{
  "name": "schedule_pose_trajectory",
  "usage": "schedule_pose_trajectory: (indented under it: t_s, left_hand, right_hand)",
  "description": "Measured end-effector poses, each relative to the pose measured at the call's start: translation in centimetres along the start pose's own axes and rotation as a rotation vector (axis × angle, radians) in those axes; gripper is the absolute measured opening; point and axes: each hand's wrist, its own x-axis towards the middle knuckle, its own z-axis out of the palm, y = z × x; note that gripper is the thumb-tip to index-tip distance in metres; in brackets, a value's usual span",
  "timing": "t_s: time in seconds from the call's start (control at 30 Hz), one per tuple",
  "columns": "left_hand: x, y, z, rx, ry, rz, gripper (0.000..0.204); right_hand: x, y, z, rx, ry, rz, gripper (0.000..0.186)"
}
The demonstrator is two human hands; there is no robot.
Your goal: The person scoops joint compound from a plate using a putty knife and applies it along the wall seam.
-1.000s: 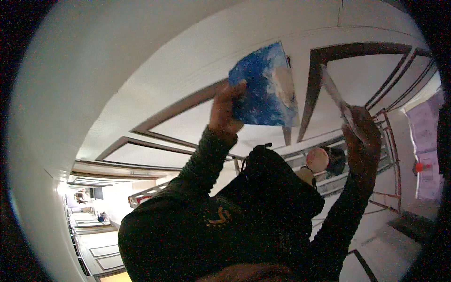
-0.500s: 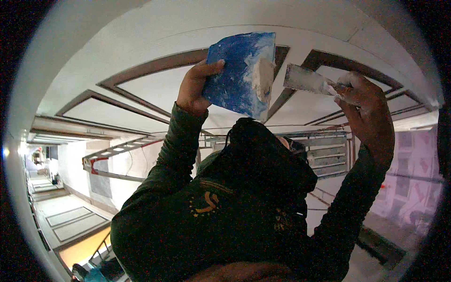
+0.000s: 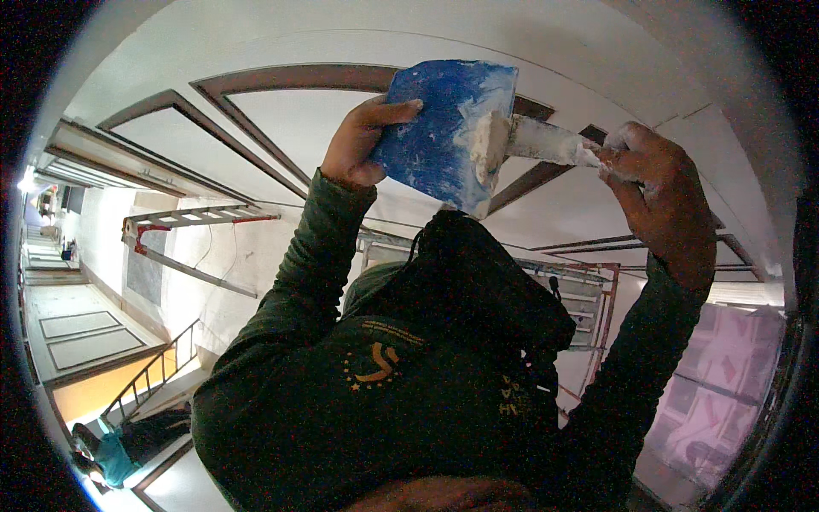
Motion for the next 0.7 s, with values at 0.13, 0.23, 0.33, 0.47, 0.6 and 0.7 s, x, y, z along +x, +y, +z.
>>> schedule_pose_trajectory:
  t_s: [0.13,0.23,0.33,0.47,0.6,0.7]
  left_hand:
    - [1.1,-1.3,-2.0,0.111,-0.002,0.089,0.028]
    - [1.5,-2.7,-2.9,0.109,-0.012,0.08,0.028]
    - [1.5,-3.2,-2.9,0.129,-0.011,0.092,0.029]
    - [1.3,-3.1,-2.2,0.076,0.019,0.08,0.028]
    - [2.6,-4.5,-6.5,0.168,0.038,0.13,0.033]
    - [3.7,-6.6,-9.8,0.352,-0.026,0.345,0.041]
  right_hand:
    - [0.4,1.0,3.2,-0.025,0.041,-0.061,0.015]
    - [0.8,1.1,4.4,-0.06,0.027,-0.07,0.015]
    - [1.0,1.4,5.5,-0.03,-0.005,-0.039,0.017]
    - [1.4,1.6,5.9,-0.041,0.014,-0.081,0.018]
    - [3.3,0.0,5.6,-0.178,-0.126,-0.007,0.015]
    - [4.1,-1.0,5.6,-0.286,-0.196,0.016,0.014]
